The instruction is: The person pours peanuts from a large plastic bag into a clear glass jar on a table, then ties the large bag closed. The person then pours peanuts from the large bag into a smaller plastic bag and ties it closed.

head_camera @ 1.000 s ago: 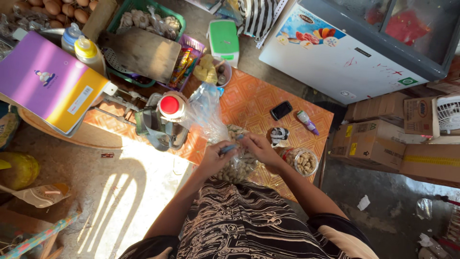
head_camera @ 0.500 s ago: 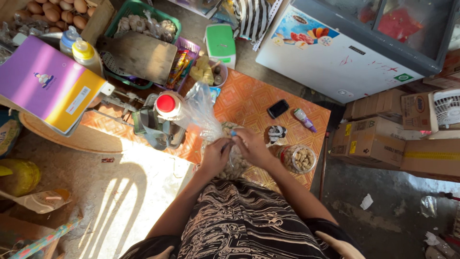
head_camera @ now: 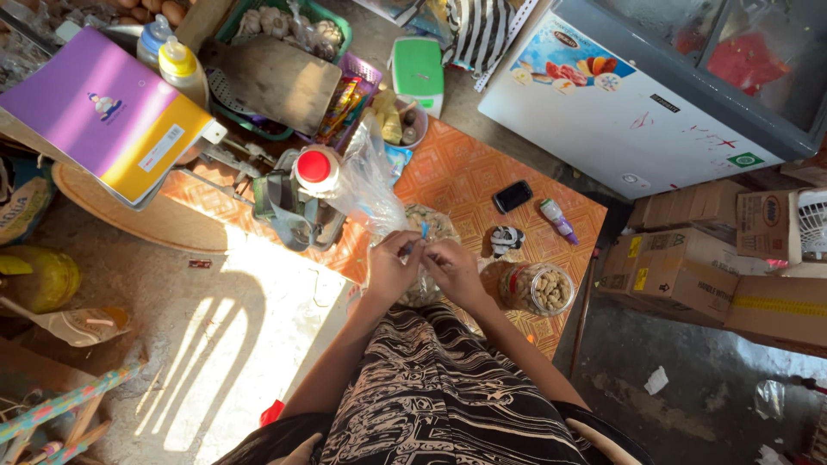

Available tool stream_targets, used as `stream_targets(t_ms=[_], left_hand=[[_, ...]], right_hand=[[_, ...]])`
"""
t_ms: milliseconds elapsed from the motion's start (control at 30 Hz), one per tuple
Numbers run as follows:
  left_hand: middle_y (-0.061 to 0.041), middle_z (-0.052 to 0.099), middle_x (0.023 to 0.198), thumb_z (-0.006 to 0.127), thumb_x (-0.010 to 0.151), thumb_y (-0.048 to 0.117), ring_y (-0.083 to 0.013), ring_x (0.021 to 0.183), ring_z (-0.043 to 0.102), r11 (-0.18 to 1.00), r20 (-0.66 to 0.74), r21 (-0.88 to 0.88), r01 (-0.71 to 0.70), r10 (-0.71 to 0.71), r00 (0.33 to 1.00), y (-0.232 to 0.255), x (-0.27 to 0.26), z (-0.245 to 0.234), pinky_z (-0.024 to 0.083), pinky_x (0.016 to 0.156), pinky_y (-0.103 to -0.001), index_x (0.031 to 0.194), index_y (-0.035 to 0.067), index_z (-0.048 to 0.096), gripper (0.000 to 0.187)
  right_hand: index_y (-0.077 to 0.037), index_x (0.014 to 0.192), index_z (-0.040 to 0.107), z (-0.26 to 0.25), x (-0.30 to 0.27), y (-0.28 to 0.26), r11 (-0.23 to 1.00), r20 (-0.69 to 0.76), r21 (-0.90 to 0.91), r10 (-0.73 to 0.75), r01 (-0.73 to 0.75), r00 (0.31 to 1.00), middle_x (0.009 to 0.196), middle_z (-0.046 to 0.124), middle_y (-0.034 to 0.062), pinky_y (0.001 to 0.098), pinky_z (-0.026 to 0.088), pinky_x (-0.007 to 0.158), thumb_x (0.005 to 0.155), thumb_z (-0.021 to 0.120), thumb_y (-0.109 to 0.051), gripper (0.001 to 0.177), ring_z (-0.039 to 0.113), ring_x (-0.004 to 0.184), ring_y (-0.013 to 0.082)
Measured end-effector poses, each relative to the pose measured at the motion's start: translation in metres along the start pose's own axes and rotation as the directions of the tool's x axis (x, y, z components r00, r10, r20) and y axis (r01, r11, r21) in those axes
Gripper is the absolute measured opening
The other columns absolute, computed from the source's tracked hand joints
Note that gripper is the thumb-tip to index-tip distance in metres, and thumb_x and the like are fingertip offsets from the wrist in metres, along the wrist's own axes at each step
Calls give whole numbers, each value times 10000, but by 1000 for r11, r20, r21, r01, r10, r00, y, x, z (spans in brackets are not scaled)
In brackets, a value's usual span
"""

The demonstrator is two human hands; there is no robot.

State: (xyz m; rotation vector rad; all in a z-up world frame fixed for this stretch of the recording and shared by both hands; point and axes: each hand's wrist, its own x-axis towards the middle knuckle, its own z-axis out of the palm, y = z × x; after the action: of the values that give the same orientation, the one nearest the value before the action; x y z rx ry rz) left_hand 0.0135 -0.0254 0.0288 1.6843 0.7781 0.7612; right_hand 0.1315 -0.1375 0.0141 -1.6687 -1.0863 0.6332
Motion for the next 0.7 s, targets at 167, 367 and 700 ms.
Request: stream_targets(t_ms=[167, 367, 700], left_hand=[[-133, 706, 882, 729, 888, 9, -240, 757, 715, 993, -53, 19, -119, 120, 991, 0, -2, 1, 562, 679, -329, 956, 19, 710, 72], [-151, 688, 988, 678, 869, -46, -329, 934, 672, 965, -23, 118, -233, 237, 971, 1, -8, 11, 546, 814, -402, 997, 18, 689, 144], [-149, 621, 1181, 688, 865, -48, -325, 1098, 627, 927, 71, 139, -347, 340, 938, 6, -15, 6, 555, 904, -418, 1082, 19, 706, 228]], right_hand=[[-12, 977, 585, 9, 14, -1, 995, -105, -74, -78, 70, 991, 919, 644, 77, 248, 544, 589, 876, 768, 0, 209, 688, 725, 95], [-16, 1128, 618, 8, 17, 2, 997, -85, -70, -36, 30, 996, 944, 682, 101, 271, 544, 583, 911, 688, 41, 235, 699, 710, 146], [-9, 1152, 583, 3, 15, -6, 935, -56, -214, -300, 282, 952, 1060, 627, 182, 397, 529, 706, 778, 641, 86, 390, 653, 893, 408]])
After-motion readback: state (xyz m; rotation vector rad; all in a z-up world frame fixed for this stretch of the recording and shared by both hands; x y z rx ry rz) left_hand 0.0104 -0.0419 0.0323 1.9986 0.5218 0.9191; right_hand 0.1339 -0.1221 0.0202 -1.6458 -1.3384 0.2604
